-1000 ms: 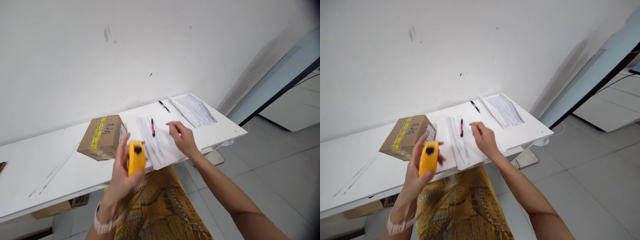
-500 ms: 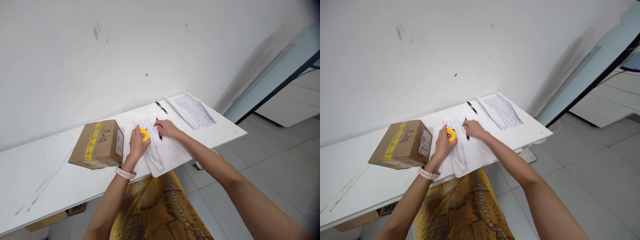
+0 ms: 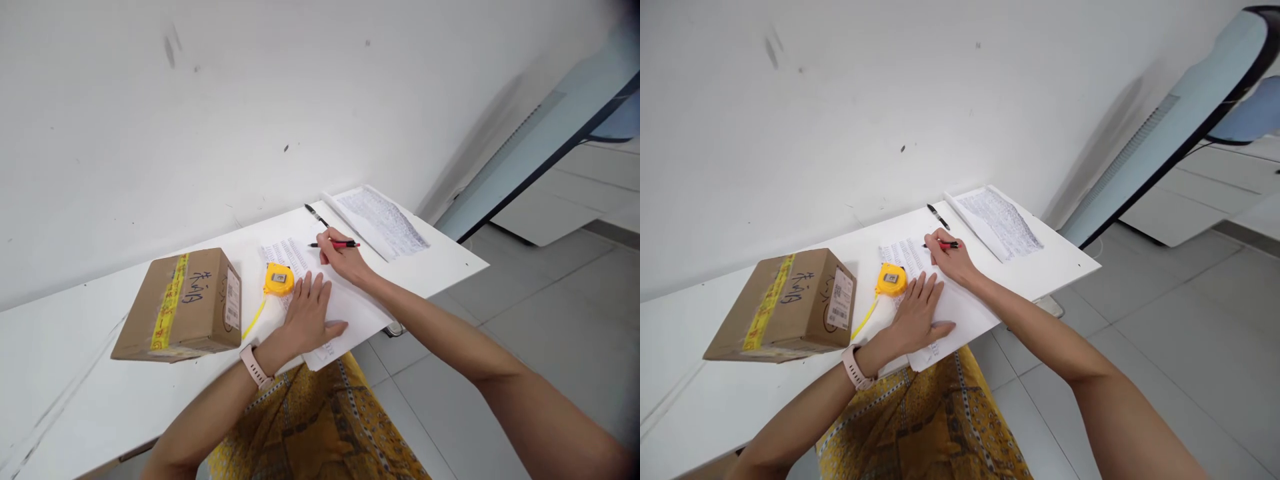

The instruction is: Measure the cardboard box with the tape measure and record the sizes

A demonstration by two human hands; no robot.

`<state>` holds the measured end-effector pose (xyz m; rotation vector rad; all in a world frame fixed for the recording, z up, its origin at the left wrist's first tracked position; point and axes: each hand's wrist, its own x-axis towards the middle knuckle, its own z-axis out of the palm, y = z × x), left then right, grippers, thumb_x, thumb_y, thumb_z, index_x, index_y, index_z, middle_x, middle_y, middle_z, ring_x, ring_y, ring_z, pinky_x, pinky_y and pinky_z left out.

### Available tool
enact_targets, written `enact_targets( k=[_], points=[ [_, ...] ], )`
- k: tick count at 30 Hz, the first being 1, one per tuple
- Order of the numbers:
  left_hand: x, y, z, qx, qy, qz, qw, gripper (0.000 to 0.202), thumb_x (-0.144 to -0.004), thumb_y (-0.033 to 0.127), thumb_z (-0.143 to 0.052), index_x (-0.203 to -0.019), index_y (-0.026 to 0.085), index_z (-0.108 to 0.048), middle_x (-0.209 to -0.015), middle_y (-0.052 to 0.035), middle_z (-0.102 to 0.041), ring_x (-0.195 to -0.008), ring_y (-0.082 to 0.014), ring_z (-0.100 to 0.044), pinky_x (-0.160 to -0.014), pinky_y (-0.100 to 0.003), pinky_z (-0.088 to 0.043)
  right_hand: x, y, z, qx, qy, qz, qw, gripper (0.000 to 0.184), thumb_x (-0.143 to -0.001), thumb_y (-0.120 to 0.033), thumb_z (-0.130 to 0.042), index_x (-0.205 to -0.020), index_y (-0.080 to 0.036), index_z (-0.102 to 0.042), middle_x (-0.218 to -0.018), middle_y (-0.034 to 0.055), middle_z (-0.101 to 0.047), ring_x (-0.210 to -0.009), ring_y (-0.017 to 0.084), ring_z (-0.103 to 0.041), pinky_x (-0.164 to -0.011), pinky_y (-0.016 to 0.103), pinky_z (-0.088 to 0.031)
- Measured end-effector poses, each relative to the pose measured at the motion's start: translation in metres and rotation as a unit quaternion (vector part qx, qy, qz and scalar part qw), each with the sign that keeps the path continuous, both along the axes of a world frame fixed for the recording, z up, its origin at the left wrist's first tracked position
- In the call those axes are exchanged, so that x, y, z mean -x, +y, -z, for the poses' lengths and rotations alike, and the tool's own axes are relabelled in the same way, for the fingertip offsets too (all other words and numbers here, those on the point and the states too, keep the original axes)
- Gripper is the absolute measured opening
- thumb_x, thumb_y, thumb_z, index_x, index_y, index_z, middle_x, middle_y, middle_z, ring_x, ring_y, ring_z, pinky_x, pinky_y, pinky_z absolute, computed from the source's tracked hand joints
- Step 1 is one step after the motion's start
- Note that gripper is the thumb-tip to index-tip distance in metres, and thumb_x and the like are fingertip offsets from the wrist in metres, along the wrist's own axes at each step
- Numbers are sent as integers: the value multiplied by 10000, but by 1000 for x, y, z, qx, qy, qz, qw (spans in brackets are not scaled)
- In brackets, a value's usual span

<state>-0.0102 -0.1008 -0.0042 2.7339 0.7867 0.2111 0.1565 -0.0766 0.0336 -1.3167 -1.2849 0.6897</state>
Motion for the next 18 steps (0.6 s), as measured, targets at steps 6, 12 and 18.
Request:
enact_targets(
  k=[6, 12, 18],
  points=[
    [6, 8, 2, 44, -27, 8, 999, 927, -786, 613, -629, -1492, 103, -313, -1613, -245, -202, -1505, -406, -16, -1189, -618, -81, 11, 13, 25, 73, 100, -61, 990, 393, -875, -573, -531, -905, -192, -622, -843, 40, -681, -849, 162, -636, -785, 303, -483],
    [10, 8, 6, 70, -74, -5, 995, 765, -847, 559, -599, -1461, 161, -374, -1587, -206, -306, -1506, -391, -106, -1185, -609, -153, 8, 14, 38, 74, 89, -49, 992, 307, -777, -498, -670, -779, -207, -572, -610, -56, -509, -567, 114, -461, -537, 257, -375],
    [11, 6, 4, 60, -68, -14, 996, 761, -829, 515, -637, -1440, 124, -404, -1568, -227, -331, -1496, -410, -140, -1183, -605, -176, 8, 16, 39, 99, 82, -58, 990, 290, -709, -435, -736, -792, -195, -597, -620, -46, -526, -543, 107, -436, -505, 257, -349]
  ],
)
